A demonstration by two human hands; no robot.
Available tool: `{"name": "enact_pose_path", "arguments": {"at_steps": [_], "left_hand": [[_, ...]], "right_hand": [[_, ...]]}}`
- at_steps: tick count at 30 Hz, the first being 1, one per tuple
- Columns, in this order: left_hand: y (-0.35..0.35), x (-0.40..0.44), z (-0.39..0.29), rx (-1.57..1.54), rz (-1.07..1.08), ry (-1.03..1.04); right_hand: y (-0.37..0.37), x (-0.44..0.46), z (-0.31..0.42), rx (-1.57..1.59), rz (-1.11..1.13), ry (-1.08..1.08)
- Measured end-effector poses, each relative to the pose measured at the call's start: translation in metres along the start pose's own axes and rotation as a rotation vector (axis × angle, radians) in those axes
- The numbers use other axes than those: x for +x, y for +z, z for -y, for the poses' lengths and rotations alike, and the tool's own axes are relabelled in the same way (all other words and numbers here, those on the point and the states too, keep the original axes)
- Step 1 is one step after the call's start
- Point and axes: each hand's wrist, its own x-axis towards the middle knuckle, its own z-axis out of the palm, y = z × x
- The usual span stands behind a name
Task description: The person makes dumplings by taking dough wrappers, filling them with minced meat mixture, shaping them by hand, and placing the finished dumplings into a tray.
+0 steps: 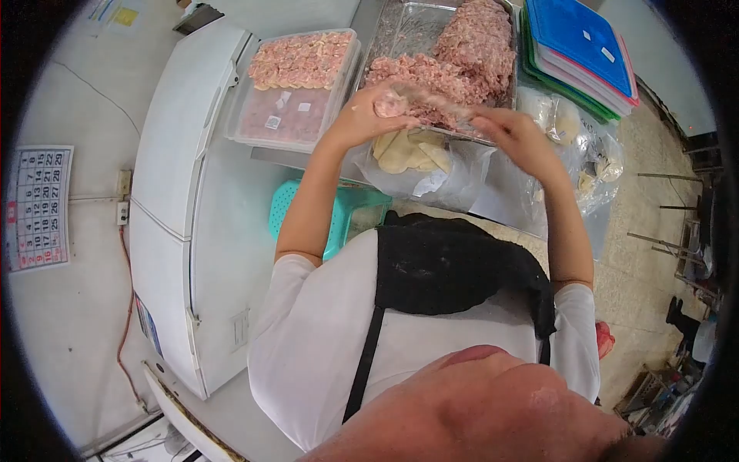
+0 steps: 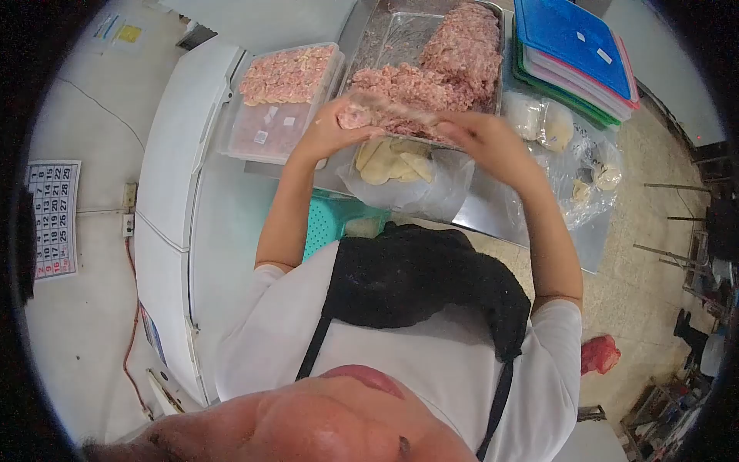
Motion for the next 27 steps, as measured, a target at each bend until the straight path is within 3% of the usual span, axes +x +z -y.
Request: {"name": "enact_pose_path", "arguments": {"at_steps": [3, 6, 9, 12, 13, 15, 18, 21, 22, 27], "left_hand": [[-0.007, 0.005, 0.006, -0.025, 0.149, 0.214], [-0.014, 0.003, 0.011, -0.02, 0.119, 0.065], [-0.03, -0.008, 0.03, -0.026, 0.051, -0.07], [-0.052, -0.012, 0.041, -0.14, 0.115, 0.072], [-0.06, -0.018, 0.045, -0.223, 0.14, 0.001], [-0.078, -0.03, 0.048, -0.383, 0.192, -0.14], [-0.101, -0.047, 0.044, -0.17, 0.154, -0.216], [-0.114, -0.052, 0.067, -0.304, 0.147, -0.022], [-0.123, -0.055, 0.063, -0.159, 0.126, -0.035], [-0.183, -0.077, 0.132, -0.082, 0.109, -0.139]], "right_hand": [[0.023, 0.003, 0.006, -0.084, 0.064, -0.098], [0.002, 0.009, 0.028, -0.409, 0.005, -0.065], [0.035, 0.005, 0.063, -0.432, -0.204, -0.131], [0.051, 0.02, 0.069, -0.552, -0.124, -0.116], [0.054, 0.026, 0.067, -0.566, -0.125, -0.117], [0.054, 0.032, 0.082, -0.489, -0.173, -0.104], [0.088, 0.03, 0.11, -0.375, -0.215, -0.117], [0.141, 0.039, 0.099, -0.306, -0.08, -0.006], [0.147, 0.042, 0.101, -0.349, -0.051, 0.07], [0.149, 0.025, 0.083, -0.262, -0.23, 0.121]]}}
